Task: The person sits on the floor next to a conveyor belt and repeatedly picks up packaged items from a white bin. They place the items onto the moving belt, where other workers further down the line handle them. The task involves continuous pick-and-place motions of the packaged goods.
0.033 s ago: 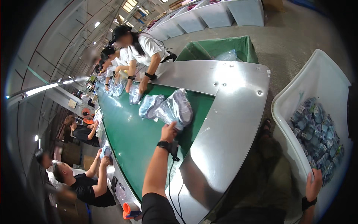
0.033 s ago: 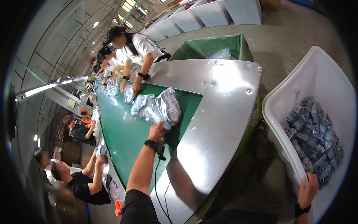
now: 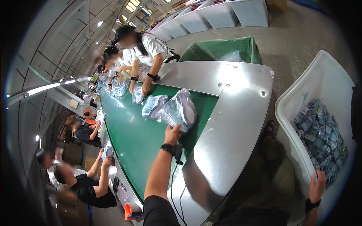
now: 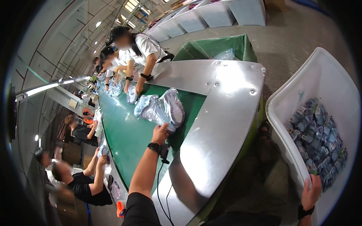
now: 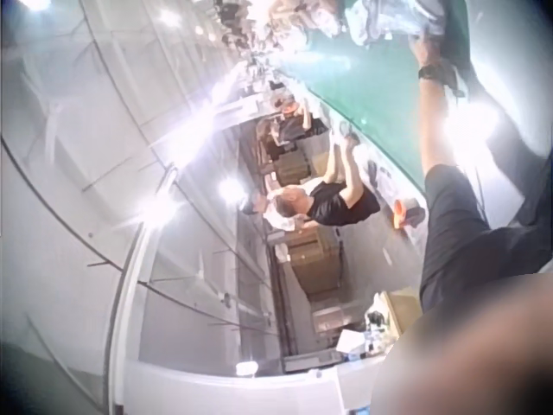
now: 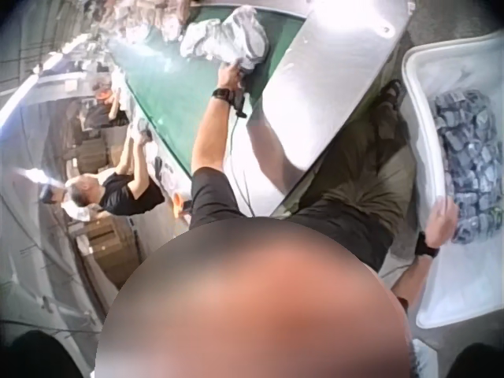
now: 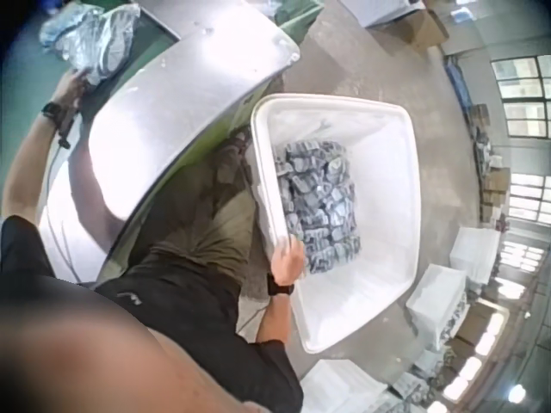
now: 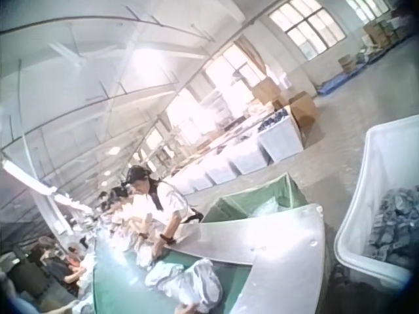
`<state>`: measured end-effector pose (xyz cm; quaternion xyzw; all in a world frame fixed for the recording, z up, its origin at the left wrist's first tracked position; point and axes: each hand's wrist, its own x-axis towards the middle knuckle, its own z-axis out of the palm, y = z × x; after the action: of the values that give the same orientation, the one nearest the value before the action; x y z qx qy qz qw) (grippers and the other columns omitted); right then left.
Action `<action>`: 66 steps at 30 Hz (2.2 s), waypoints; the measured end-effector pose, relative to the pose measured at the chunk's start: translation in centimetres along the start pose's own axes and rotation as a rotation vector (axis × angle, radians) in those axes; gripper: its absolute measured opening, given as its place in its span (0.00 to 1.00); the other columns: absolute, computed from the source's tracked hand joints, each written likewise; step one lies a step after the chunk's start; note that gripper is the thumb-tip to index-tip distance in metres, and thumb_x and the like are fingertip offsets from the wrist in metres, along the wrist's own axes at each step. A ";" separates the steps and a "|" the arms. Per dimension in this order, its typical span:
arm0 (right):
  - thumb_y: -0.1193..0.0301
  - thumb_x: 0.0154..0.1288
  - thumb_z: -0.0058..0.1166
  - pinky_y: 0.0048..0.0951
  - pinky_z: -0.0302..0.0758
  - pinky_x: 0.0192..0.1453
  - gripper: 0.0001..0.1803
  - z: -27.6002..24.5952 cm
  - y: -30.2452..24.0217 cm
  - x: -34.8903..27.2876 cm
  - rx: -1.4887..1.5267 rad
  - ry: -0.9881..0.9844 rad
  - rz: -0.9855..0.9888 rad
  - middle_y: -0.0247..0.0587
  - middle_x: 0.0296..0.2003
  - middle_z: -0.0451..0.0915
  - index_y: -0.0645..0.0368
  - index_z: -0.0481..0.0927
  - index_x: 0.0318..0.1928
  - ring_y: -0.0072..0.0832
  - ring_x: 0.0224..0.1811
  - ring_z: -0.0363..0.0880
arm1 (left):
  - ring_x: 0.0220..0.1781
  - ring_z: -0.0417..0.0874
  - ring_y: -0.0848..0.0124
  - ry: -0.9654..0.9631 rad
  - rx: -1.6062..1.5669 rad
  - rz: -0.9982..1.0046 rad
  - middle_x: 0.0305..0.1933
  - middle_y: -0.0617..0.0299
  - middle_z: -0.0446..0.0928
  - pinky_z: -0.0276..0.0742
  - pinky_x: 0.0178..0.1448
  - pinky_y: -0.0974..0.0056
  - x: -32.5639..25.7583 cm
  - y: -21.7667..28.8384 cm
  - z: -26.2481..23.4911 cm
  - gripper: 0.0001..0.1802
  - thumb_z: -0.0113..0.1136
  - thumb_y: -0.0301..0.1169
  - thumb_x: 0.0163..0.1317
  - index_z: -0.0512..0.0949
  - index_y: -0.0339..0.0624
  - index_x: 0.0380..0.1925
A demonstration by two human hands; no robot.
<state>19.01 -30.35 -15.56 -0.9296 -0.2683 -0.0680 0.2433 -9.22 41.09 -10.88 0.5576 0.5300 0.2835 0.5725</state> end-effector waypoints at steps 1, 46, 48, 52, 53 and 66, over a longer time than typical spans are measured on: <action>0.70 0.73 0.54 0.49 0.73 0.55 0.13 0.0 -0.1 0.0 -0.014 -0.014 0.017 0.58 0.46 0.77 0.67 0.78 0.51 0.58 0.50 0.76 | 0.31 0.81 0.71 0.009 -0.039 0.152 0.36 0.60 0.78 0.75 0.29 0.66 -2.0 -0.8 0.9 0.25 0.75 0.35 0.60 0.70 0.42 0.51; 0.51 0.78 0.54 0.27 0.82 0.44 0.26 -5.4 -10.3 1.1 1.361 -0.914 0.217 0.37 0.44 0.85 0.61 0.80 0.59 0.20 0.41 0.83 | 0.81 0.62 0.55 -1.461 0.028 -0.215 0.81 0.45 0.57 0.56 0.82 0.54 -35.0 0.3 18.1 0.69 0.78 0.56 0.49 0.49 0.32 0.80; 0.50 0.77 0.57 0.27 0.81 0.43 0.26 -5.3 -11.3 0.4 1.315 -1.048 0.240 0.36 0.43 0.84 0.62 0.80 0.57 0.20 0.40 0.82 | 0.72 0.75 0.55 -1.500 -0.039 -0.414 0.72 0.43 0.71 0.63 0.78 0.54 -36.9 0.7 18.9 0.66 0.81 0.40 0.51 0.46 0.37 0.82; 0.55 0.73 0.63 0.27 0.78 0.50 0.22 -5.7 -10.3 -0.9 1.228 -0.798 0.036 0.35 0.43 0.85 0.64 0.84 0.52 0.20 0.44 0.80 | 0.71 0.75 0.55 -1.542 -0.017 -0.407 0.70 0.40 0.73 0.65 0.77 0.52 -38.2 0.6 20.1 0.61 0.77 0.39 0.58 0.45 0.40 0.82; 0.56 0.73 0.63 0.27 0.77 0.51 0.22 -5.9 -9.5 -1.0 1.263 -0.690 0.028 0.35 0.43 0.85 0.64 0.84 0.52 0.20 0.45 0.80 | 0.72 0.75 0.54 -1.495 -0.040 -0.367 0.70 0.40 0.72 0.65 0.77 0.51 -38.1 0.4 20.1 0.59 0.75 0.39 0.59 0.46 0.40 0.82; 0.54 0.73 0.60 0.34 0.87 0.48 0.36 -10.2 10.9 1.2 1.209 0.193 0.901 0.48 0.57 0.78 0.65 0.68 0.70 0.32 0.47 0.86 | 0.56 0.85 0.57 -1.050 0.041 0.099 0.59 0.49 0.80 0.84 0.60 0.53 -33.0 -0.3 15.7 0.29 0.61 0.33 0.71 0.69 0.32 0.69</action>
<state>25.91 -42.81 -10.93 -0.6440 0.1692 0.1158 0.7370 -3.99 5.51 -4.49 0.6599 0.1502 -0.0179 0.7359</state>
